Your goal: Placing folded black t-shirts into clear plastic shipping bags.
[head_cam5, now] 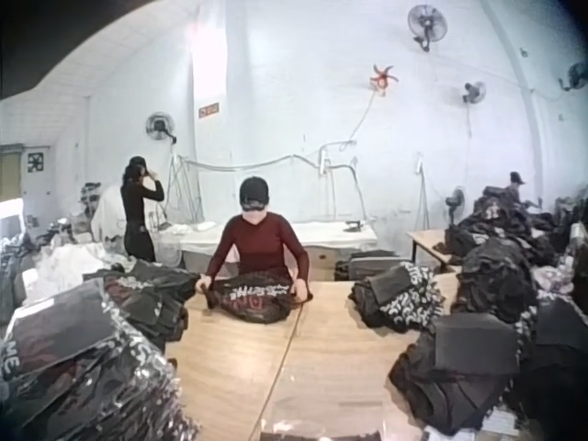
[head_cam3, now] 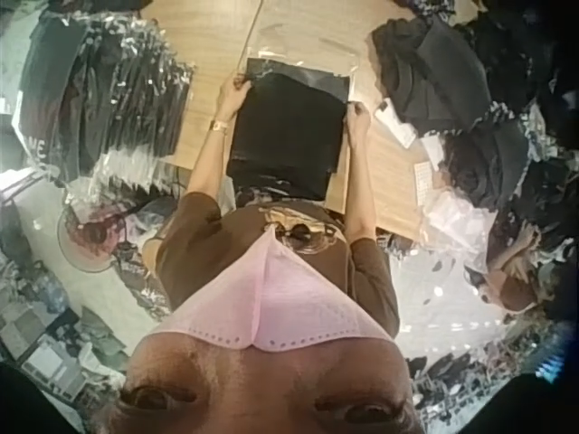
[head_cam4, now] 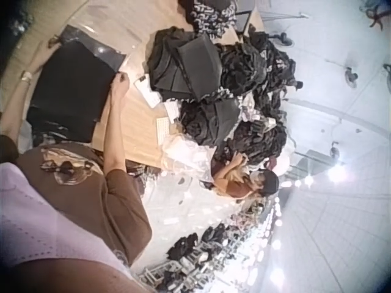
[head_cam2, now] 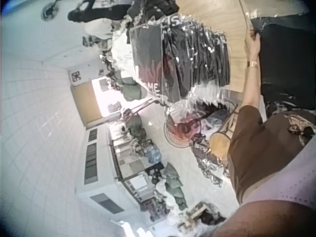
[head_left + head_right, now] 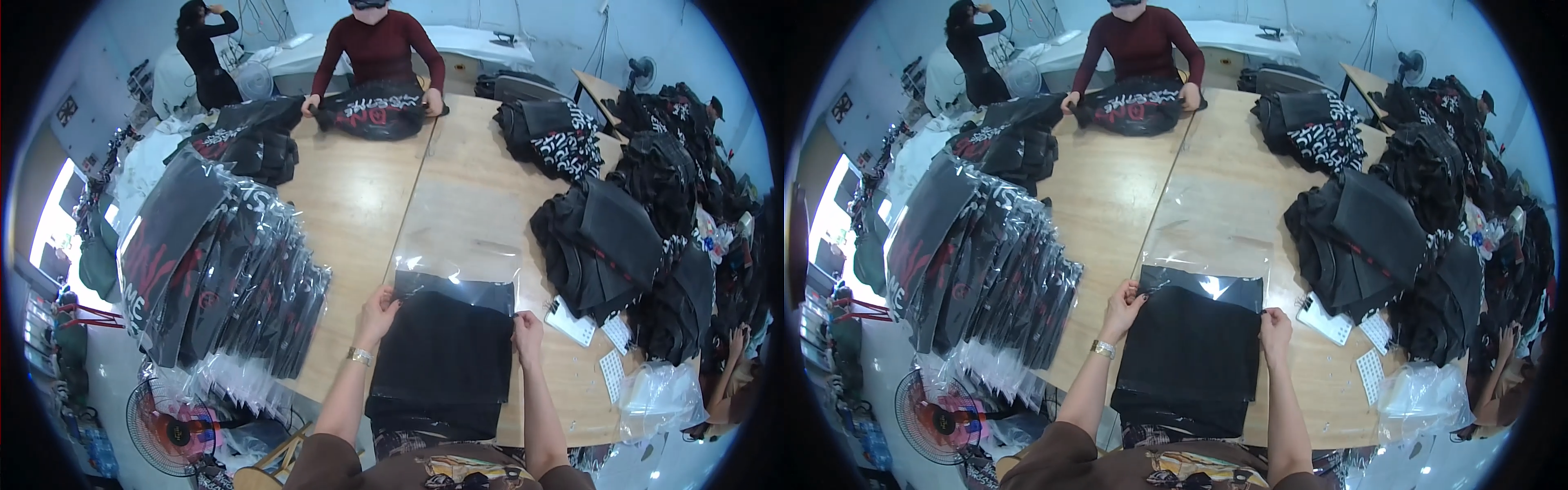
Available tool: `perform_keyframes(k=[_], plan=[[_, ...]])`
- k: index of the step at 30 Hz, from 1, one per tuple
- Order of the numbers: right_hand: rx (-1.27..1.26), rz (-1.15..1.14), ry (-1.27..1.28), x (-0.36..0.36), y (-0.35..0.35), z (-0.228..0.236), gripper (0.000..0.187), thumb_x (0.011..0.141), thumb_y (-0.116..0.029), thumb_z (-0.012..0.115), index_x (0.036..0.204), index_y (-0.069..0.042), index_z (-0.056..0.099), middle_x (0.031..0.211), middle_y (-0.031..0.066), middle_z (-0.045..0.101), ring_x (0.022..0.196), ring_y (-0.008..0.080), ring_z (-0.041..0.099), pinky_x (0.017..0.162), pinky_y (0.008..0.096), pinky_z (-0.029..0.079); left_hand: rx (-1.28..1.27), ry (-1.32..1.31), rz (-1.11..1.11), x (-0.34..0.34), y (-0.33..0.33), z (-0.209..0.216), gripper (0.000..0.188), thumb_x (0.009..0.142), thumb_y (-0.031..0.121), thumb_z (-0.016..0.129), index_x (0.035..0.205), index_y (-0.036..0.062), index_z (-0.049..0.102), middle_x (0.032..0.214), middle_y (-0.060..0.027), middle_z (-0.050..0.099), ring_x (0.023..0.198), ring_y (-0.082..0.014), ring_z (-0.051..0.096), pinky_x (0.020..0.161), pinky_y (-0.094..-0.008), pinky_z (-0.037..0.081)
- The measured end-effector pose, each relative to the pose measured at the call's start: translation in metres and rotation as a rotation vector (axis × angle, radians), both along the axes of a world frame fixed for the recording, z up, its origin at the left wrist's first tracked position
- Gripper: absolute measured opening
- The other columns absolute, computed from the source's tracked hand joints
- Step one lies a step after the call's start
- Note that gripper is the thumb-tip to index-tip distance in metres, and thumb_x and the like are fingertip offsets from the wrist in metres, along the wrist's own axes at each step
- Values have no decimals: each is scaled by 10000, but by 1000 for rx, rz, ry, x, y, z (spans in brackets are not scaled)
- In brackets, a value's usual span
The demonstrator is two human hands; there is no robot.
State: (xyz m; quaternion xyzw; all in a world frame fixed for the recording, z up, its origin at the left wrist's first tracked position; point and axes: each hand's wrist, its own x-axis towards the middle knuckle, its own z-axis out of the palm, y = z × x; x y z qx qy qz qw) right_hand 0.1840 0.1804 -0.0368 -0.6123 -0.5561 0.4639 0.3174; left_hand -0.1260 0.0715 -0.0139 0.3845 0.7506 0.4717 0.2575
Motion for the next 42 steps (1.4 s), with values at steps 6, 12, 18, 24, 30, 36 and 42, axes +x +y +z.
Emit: perform_keyframes(k=[6, 12, 18, 24, 30, 36, 42], plan=[[-191, -98, 192, -4, 32, 13, 139, 876, -141, 511, 863, -10, 556, 536, 16, 484, 374, 102, 499, 321, 214, 337, -140, 228, 99, 13, 16, 7, 252, 812, 253, 648, 883, 27, 561, 633, -66, 577, 600, -151, 562, 542, -323, 420], [-32, 46, -44, 16, 25, 1, 190, 857, -121, 491, 825, 32, 599, 528, 97, 560, 386, 162, 552, 358, 288, 410, -148, 22, 0, -3, 11, -20, 286, 846, 259, 614, 701, 15, 580, 575, 33, 512, 557, -35, 416, 498, -240, 350], [-96, 12, 65, 8, 17, 20, 159, 849, -45, 489, 922, -5, 624, 584, 79, 587, 403, 135, 540, 333, 268, 403, -52, 179, 62, -1, 5, -11, 156, 857, 133, 600, 944, 8, 635, 693, -6, 603, 586, -58, 530, 523, -213, 414], [392, -8, -304, 23, -7, 5, 126, 797, -58, 538, 868, -45, 641, 618, 84, 617, 506, 146, 601, 450, 284, 469, -89, -440, -158, -9, -3, -8, 196, 871, 102, 581, 1053, 33, 599, 716, 23, 564, 551, -52, 501, 493, -193, 405], [-190, -47, 34, 20, 7, 27, 102, 769, -32, 568, 860, -26, 613, 672, 68, 613, 557, 142, 594, 430, 274, 475, -153, -385, -245, 1, 6, 17, 81, 885, 145, 576, 933, 81, 563, 648, 53, 519, 487, -28, 455, 409, -178, 369], [-206, 5, 87, 18, 3, 31, 103, 777, -15, 557, 873, -7, 591, 662, 62, 588, 546, 136, 583, 387, 269, 461, -39, -712, -112, -3, 8, 1, 80, 927, 143, 502, 980, 96, 540, 692, 44, 562, 481, -22, 462, 390, -160, 343], [65, 134, -239, 22, -1, 26, 79, 776, -19, 550, 844, 4, 581, 680, 125, 608, 595, 234, 615, 506, 331, 494, 6, -546, -242, -8, 4, -10, 130, 905, 86, 528, 1034, 77, 530, 800, 15, 597, 609, -27, 526, 523, -172, 428]])
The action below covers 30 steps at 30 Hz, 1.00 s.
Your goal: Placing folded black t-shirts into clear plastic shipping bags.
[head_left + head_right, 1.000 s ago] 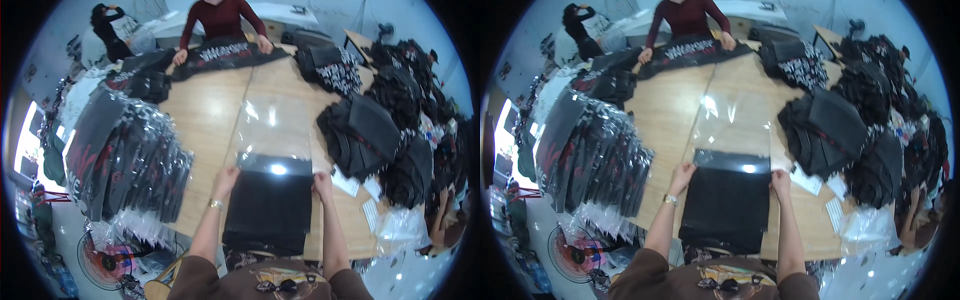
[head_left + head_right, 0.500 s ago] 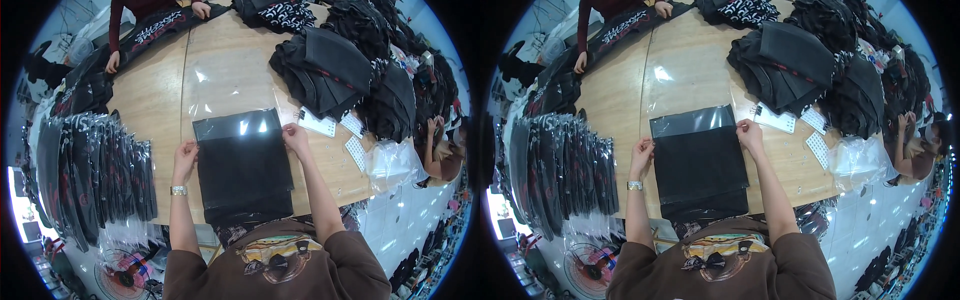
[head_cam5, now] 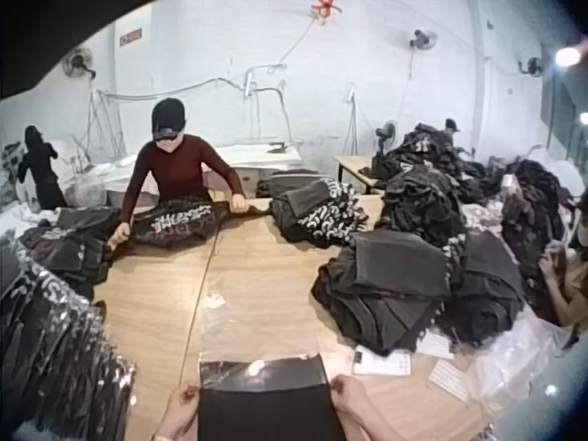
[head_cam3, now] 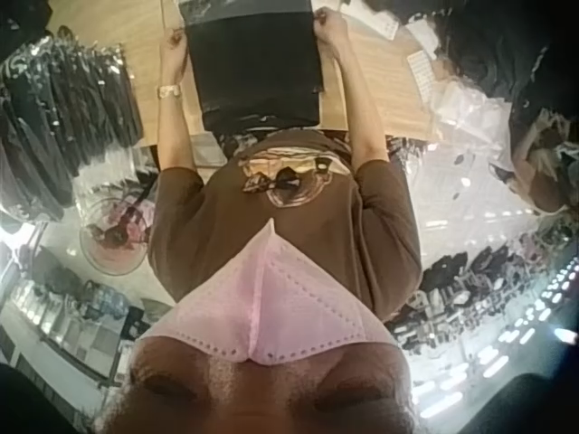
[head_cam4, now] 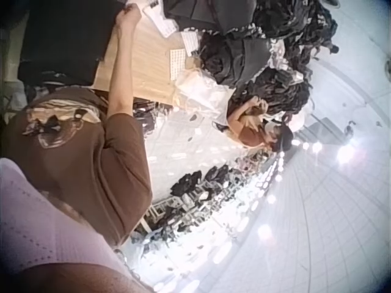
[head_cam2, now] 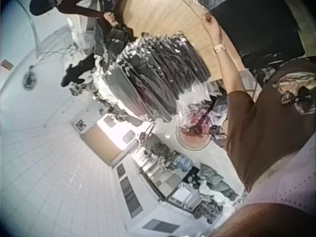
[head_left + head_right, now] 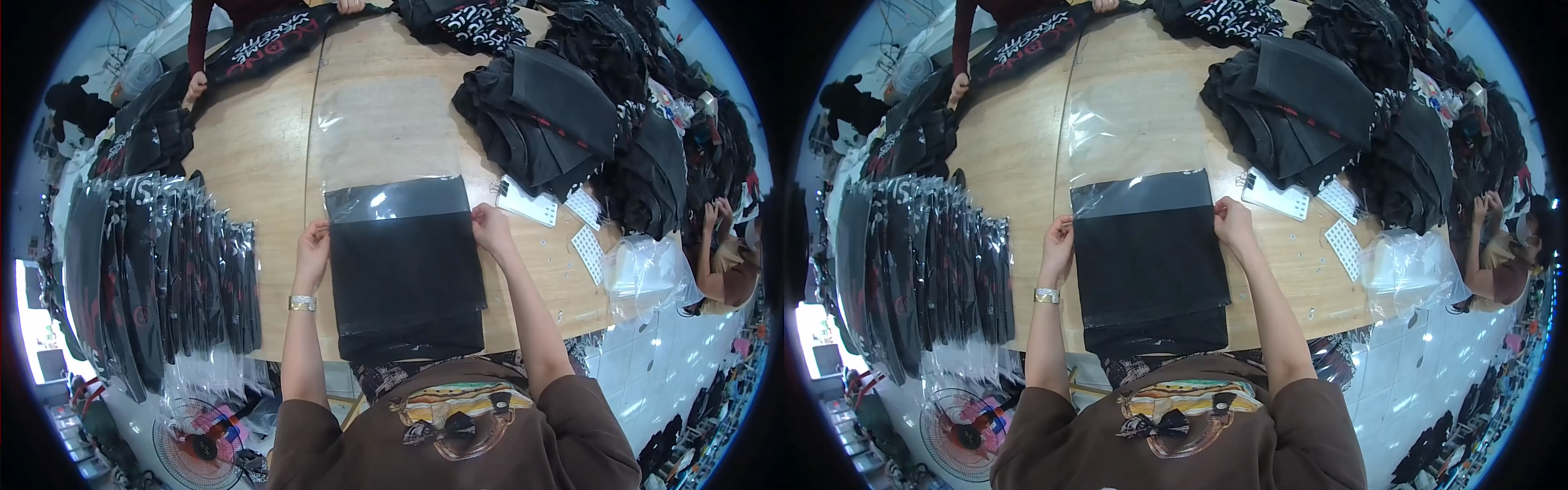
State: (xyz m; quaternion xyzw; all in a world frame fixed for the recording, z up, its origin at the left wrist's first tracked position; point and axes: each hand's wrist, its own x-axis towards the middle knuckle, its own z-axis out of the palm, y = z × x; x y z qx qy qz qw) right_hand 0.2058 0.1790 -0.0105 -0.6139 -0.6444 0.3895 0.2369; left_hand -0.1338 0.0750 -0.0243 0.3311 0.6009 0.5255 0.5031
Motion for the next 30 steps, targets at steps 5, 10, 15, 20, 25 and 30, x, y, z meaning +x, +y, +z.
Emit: perform_keyframes(k=[5, 10, 15, 20, 25, 30], plan=[[333, 33, -133, -6, -9, -7, 75, 768, -21, 539, 827, 10, 574, 701, 161, 617, 659, 309, 618, 664, 366, 497, 195, 302, -33, 2, -2, -1, 230, 864, 15, 540, 1093, 28, 519, 880, -37, 593, 721, -74, 577, 578, -190, 448], [17, -112, -32, -7, -12, -1, 55, 765, -58, 585, 791, -10, 585, 635, 123, 616, 604, 224, 626, 586, 329, 489, -75, 246, 24, 11, 1, 21, 296, 839, 46, 593, 1125, 30, 516, 803, -44, 603, 658, -75, 581, 568, -193, 447], [-97, -81, -24, -2, -14, 2, 82, 759, -85, 616, 788, -14, 586, 586, 85, 594, 561, 162, 610, 530, 299, 476, -106, 305, 43, 14, -8, 15, 299, 822, 44, 624, 1098, 38, 507, 783, -21, 595, 633, -49, 549, 532, -188, 420], [-29, -10, 8, 13, -25, 1, 57, 782, -63, 593, 798, -10, 581, 558, 56, 570, 463, 148, 567, 409, 281, 444, -35, 428, -54, 13, -31, 15, 253, 813, 32, 623, 1042, 32, 516, 723, -6, 578, 561, -53, 531, 496, -192, 415], [-317, -15, 178, 22, -45, 4, 41, 800, -15, 555, 833, -22, 577, 553, 32, 558, 399, 114, 526, 348, 269, 397, -338, 71, -68, 9, -63, 16, 111, 850, 57, 575, 956, 38, 550, 717, -25, 603, 585, -48, 553, 440, -193, 398], [-184, -110, 180, -4, -36, -1, 76, 817, -66, 553, 852, -16, 600, 574, 65, 573, 409, 135, 538, 368, 276, 411, -224, 481, 105, 19, -42, -3, 122, 839, 91, 571, 924, 10, 603, 756, -83, 654, 637, -121, 615, 528, -251, 459]])
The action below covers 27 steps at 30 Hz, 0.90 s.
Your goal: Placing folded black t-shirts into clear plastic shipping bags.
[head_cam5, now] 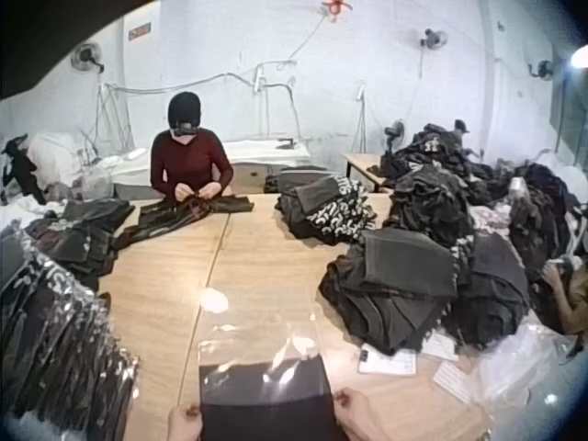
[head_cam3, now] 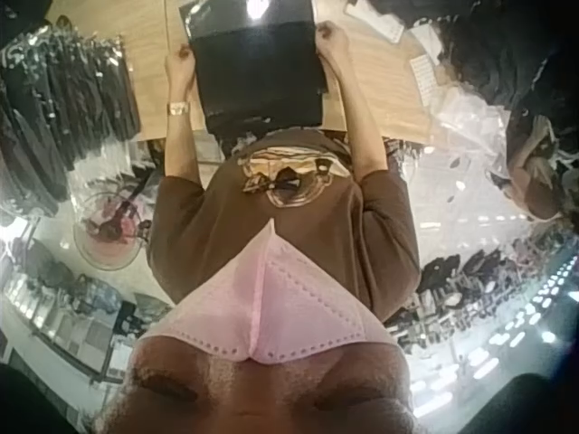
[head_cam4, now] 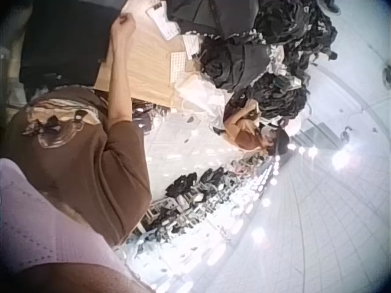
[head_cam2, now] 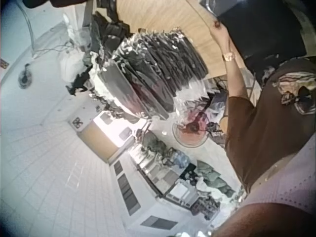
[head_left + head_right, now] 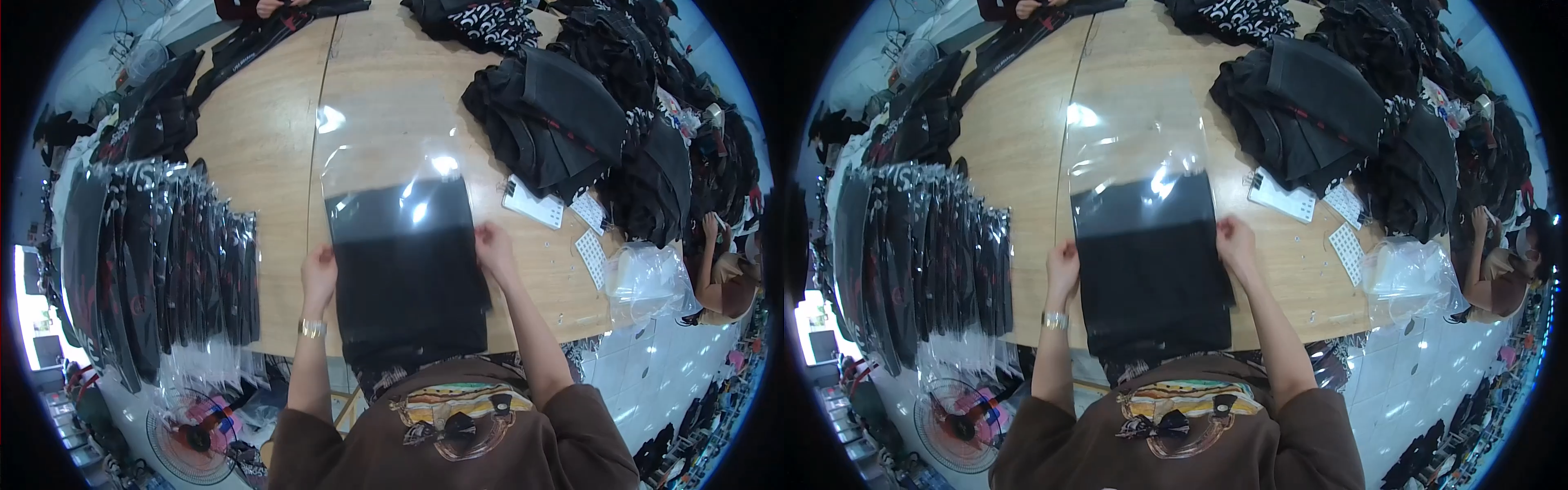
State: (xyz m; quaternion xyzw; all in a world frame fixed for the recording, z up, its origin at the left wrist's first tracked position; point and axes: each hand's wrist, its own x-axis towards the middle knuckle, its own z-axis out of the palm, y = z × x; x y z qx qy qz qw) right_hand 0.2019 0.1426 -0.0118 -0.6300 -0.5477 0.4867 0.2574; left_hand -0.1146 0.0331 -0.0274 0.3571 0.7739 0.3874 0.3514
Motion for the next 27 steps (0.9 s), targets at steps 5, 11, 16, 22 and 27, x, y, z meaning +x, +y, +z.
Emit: perform_keyframes(k=[5, 11, 16, 22, 27], plan=[[140, -39, -138, 4, 16, 7, 139, 829, -115, 555, 876, -1, 617, 640, 134, 618, 478, 194, 585, 477, 317, 458, 50, 160, 103, 5, 14, 2, 172, 815, 134, 588, 933, 22, 644, 805, -122, 674, 762, -200, 655, 676, -302, 490], [266, -126, -216, 24, -47, -6, 113, 825, -75, 541, 872, 3, 607, 749, 180, 630, 740, 293, 637, 655, 351, 484, 19, -67, 165, 43, -41, -9, 156, 823, 61, 611, 939, -44, 602, 778, -71, 650, 658, -92, 588, 597, -233, 473], [372, 24, -264, 12, 4, 12, 106, 833, -55, 520, 876, 7, 593, 755, 210, 617, 727, 343, 624, 642, 372, 479, 141, 17, 166, 31, -17, 4, 125, 823, 86, 571, 897, 2, 627, 768, -115, 662, 732, -184, 649, 648, -295, 490], [220, -38, -293, 35, -56, 9, 125, 828, -103, 541, 851, 12, 584, 744, 210, 610, 722, 328, 624, 642, 372, 481, 81, 81, 176, 74, -85, 7, 117, 820, 50, 537, 900, -6, 601, 769, -122, 639, 742, -182, 646, 672, -307, 493], [317, 3, -264, 15, -5, 22, 117, 819, -106, 542, 790, 5, 568, 733, 200, 600, 720, 351, 608, 624, 391, 467, 71, 182, 135, 43, -30, 8, 133, 826, 98, 546, 905, 9, 606, 825, -161, 647, 794, -265, 643, 681, -324, 486]])
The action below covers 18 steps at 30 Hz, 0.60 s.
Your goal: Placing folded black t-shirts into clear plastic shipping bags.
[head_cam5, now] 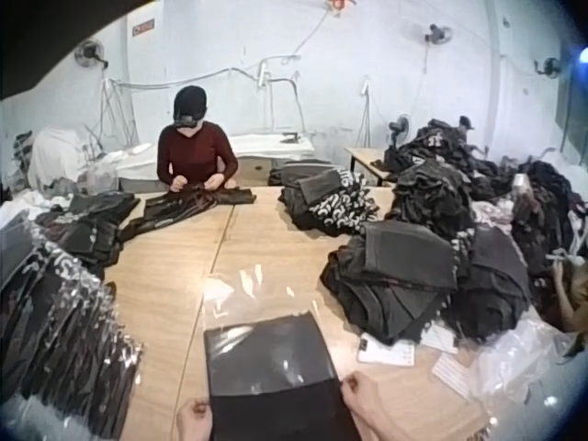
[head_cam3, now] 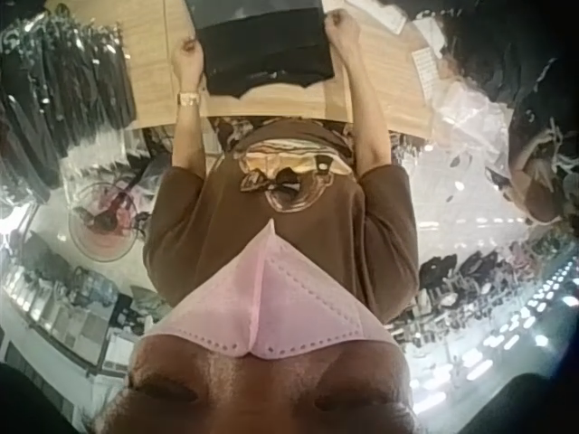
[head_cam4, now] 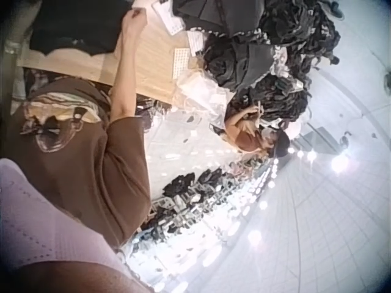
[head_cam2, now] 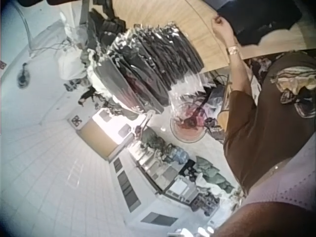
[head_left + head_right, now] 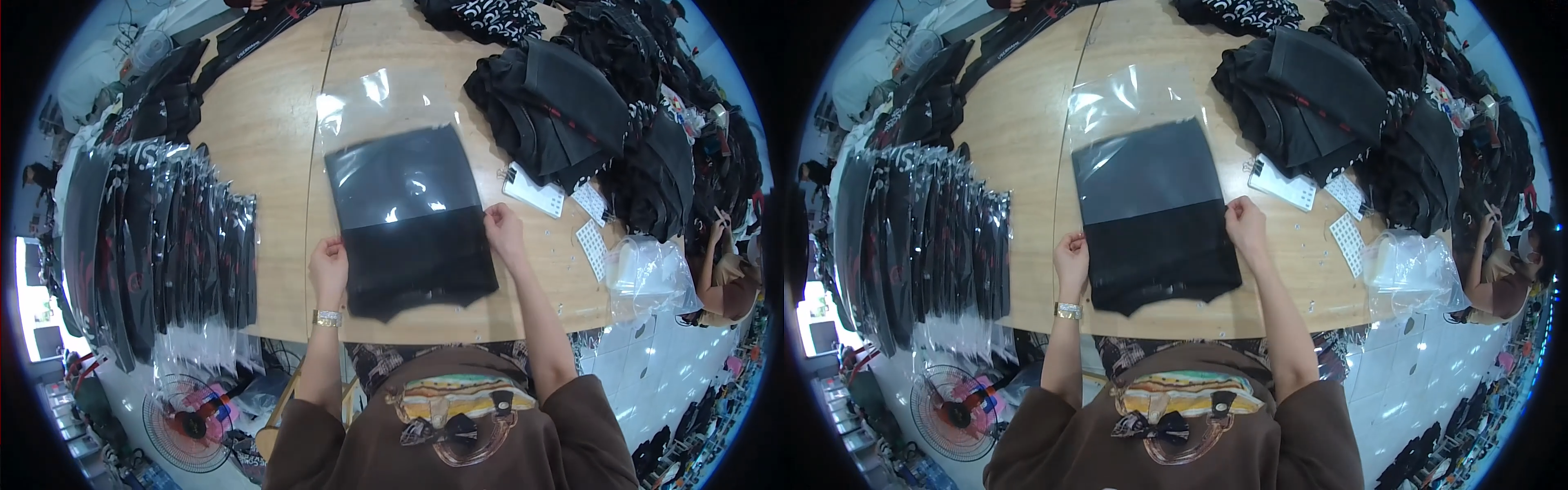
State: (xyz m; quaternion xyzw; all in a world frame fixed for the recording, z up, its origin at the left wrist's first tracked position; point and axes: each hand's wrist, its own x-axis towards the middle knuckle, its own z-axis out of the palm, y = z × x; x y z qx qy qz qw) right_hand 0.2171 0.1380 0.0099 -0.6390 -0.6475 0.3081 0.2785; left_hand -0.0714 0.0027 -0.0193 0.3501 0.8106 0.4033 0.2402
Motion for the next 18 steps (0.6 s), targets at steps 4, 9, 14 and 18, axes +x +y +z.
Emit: perform_keyframes(k=[4, 9, 14, 18], plan=[[-107, 44, -198, 24, -46, -4, 134, 836, -122, 509, 816, 4, 552, 742, 208, 587, 740, 383, 588, 641, 420, 461, -135, -186, 43, 26, -51, -8, 44, 805, 36, 600, 827, -1, 599, 706, -41, 584, 690, -77, 550, 636, -232, 446], [122, 3, -12, -11, -8, -7, 146, 848, -135, 495, 845, 5, 536, 763, 236, 585, 745, 403, 580, 666, 445, 459, 13, 50, 58, 21, 10, 13, 98, 812, 94, 587, 855, 11, 615, 741, -100, 634, 737, -183, 634, 670, -290, 480], [47, 41, -122, 18, -7, -27, 188, 822, -149, 505, 753, 17, 560, 691, 207, 581, 670, 368, 586, 623, 428, 463, -113, 59, 31, 11, -18, -12, 128, 833, 107, 556, 831, -4, 620, 719, -117, 641, 687, -161, 624, 650, -270, 478], [24, 22, -87, 22, -2, -53, 210, 792, -177, 526, 740, 18, 582, 695, 223, 586, 685, 380, 589, 624, 431, 463, -13, 92, 66, 27, 2, 3, 121, 827, 97, 570, 848, -8, 627, 731, -115, 636, 697, -135, 622, 644, -257, 476]])
